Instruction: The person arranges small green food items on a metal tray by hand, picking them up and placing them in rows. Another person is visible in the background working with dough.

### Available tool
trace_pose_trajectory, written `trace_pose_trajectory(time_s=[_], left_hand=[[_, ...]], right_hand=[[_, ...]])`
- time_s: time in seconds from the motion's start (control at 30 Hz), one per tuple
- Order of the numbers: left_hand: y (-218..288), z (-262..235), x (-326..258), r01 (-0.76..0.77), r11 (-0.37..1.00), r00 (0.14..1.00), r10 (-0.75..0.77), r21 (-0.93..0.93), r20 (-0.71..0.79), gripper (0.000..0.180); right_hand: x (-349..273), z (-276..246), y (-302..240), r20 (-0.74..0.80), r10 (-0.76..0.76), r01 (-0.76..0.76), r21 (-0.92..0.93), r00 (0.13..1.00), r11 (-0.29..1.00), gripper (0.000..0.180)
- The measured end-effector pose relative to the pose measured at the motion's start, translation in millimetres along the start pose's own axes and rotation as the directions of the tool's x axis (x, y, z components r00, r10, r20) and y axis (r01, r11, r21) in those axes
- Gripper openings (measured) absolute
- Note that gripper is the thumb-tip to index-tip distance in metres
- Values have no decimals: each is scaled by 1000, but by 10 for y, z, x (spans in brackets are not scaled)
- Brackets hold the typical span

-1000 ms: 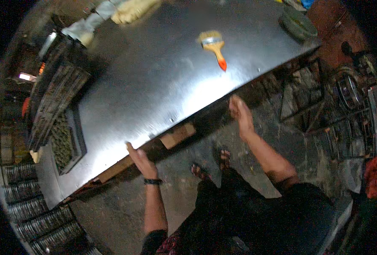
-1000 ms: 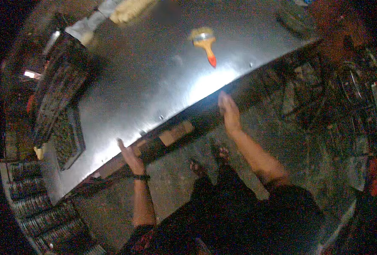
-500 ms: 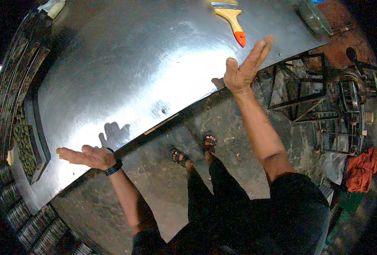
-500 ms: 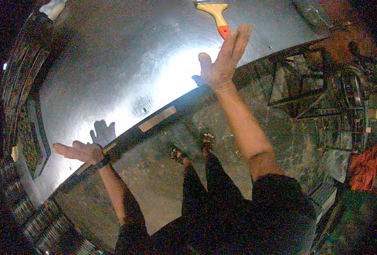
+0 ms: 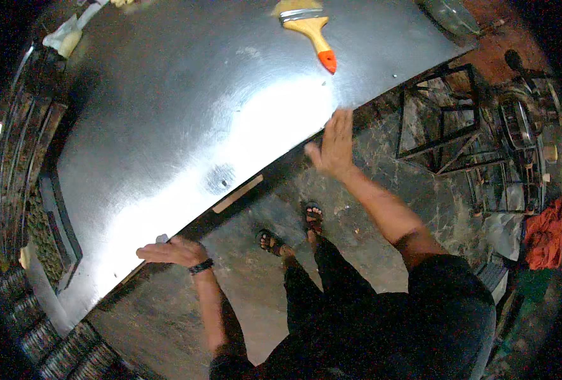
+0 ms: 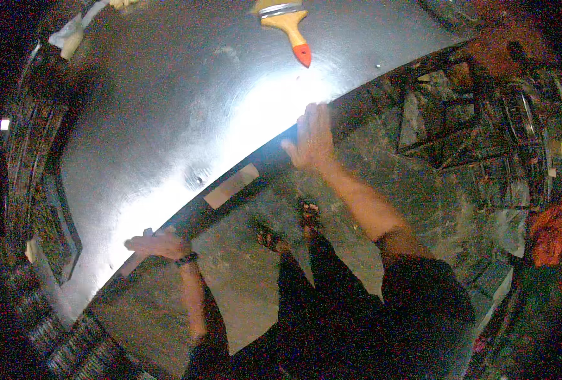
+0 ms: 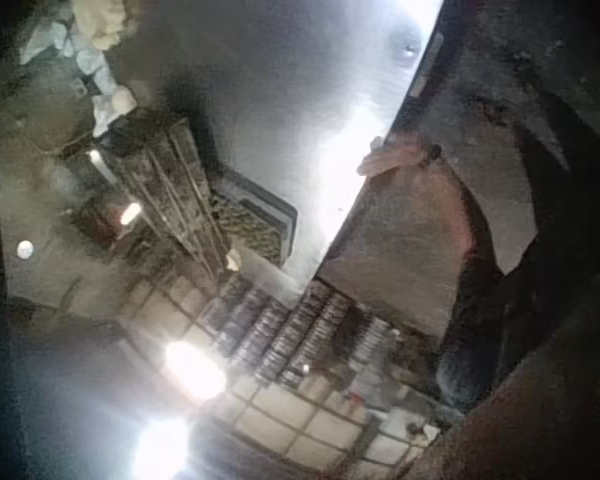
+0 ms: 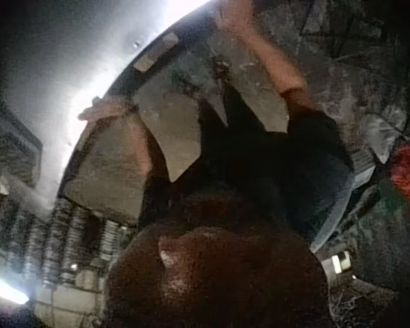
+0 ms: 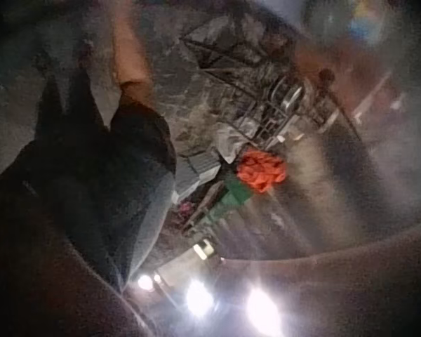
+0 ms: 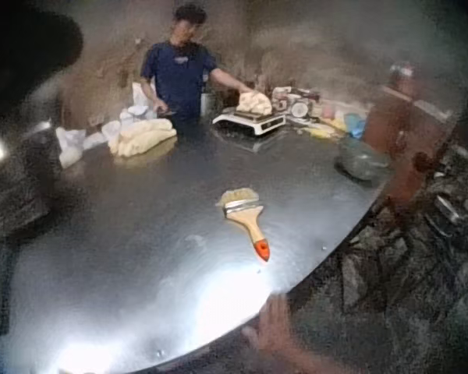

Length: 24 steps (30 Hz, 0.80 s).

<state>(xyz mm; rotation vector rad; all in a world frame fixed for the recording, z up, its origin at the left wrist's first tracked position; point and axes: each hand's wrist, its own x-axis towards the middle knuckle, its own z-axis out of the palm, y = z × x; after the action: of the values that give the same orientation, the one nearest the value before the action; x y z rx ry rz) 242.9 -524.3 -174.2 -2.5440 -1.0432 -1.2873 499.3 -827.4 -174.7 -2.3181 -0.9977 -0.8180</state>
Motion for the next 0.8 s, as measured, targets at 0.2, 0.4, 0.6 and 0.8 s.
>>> trace_pose_trajectory(time_s=[0.2, 0.4, 0.6, 0.8], left_hand=[[-135, -764, -643, -4, 987, 836, -86, 163, 542, 74], [-540, -696, 582, 4, 999, 998, -1, 45, -55, 80], [-670, -288, 1043, 29, 996, 961, -5, 84, -276, 78], [-929, -43, 350, 63, 82, 989, -140, 995, -51, 84]], right_hand=[[-785, -749, 269, 714, 213, -405, 107, 667, 908, 67], [743, -921, 670, -150, 110, -98, 85, 982, 992, 75], [1237, -423, 849, -440, -64, 67, -9, 896, 998, 84], [708, -286, 913, -183, -27, 28, -2, 983, 1000, 87]])
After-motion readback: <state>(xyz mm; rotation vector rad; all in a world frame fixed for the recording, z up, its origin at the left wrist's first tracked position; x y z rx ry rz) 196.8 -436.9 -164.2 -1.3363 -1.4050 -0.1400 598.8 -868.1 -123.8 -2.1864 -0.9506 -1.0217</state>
